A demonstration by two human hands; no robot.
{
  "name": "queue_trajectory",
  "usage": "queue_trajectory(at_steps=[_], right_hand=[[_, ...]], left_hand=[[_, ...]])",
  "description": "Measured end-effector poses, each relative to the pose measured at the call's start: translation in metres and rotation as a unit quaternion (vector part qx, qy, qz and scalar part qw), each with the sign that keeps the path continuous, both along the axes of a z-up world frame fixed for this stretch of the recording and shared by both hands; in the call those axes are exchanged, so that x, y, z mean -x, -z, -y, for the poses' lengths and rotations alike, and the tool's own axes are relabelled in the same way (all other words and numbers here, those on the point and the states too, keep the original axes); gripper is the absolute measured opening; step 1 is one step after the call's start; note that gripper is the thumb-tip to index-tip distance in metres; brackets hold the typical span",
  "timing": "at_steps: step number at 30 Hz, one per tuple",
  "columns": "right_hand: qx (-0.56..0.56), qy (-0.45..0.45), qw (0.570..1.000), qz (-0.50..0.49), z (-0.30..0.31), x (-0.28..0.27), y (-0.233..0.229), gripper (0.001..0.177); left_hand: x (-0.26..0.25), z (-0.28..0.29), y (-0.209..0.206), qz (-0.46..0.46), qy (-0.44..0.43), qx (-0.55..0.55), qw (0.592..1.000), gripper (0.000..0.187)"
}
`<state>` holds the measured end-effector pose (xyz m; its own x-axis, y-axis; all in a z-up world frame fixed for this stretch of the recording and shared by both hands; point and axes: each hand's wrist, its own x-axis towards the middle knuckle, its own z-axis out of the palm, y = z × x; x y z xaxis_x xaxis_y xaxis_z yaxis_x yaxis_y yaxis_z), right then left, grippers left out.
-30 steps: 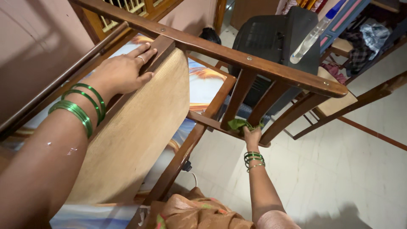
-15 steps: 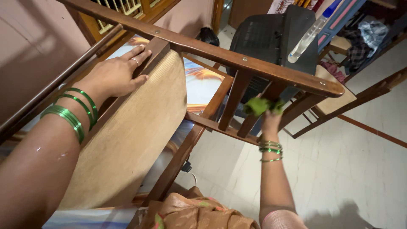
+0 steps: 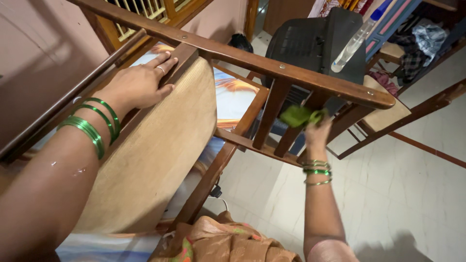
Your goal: The person wipes a table surface with a green cloth, then lifts a wooden chair and wipes its frame and seat. The person continues wiping the chair's legs and backrest.
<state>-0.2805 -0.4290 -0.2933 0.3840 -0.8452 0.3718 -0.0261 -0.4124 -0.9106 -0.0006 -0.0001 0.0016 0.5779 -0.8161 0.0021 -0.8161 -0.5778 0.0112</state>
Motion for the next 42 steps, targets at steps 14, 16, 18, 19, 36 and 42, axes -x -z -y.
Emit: queue_trajectory(at_steps=[14,16,18,19,36,42], right_hand=[[-0.150,-0.022,0.979,-0.132,-0.047,0.019,0.146,0.037],[-0.072,-0.033,0.979,-0.187,-0.051,0.017,0.145,0.033],[-0.067,-0.008,0.981,-0.183,-0.049,0.011,0.122,0.032],[-0.064,0.006,0.981,-0.181,-0.045,0.007,0.102,0.032],[-0.038,0.064,0.923,-0.377,-0.052,-0.024,0.123,0.050],[-0.168,0.041,0.984,0.047,-0.064,-0.025,0.120,0.071]], left_hand=[[0.001,-0.001,0.002,-0.002,-0.003,-0.008,1.000,0.073],[0.001,-0.001,0.004,0.004,-0.005,-0.002,1.000,0.073],[0.002,-0.001,0.005,0.009,-0.005,-0.003,1.000,0.073],[0.001,0.000,0.005,0.011,-0.004,-0.005,1.000,0.073],[0.004,-0.002,-0.002,-0.001,-0.009,-0.008,1.000,0.071],[0.005,-0.002,0.002,0.011,0.016,0.002,1.000,0.071]])
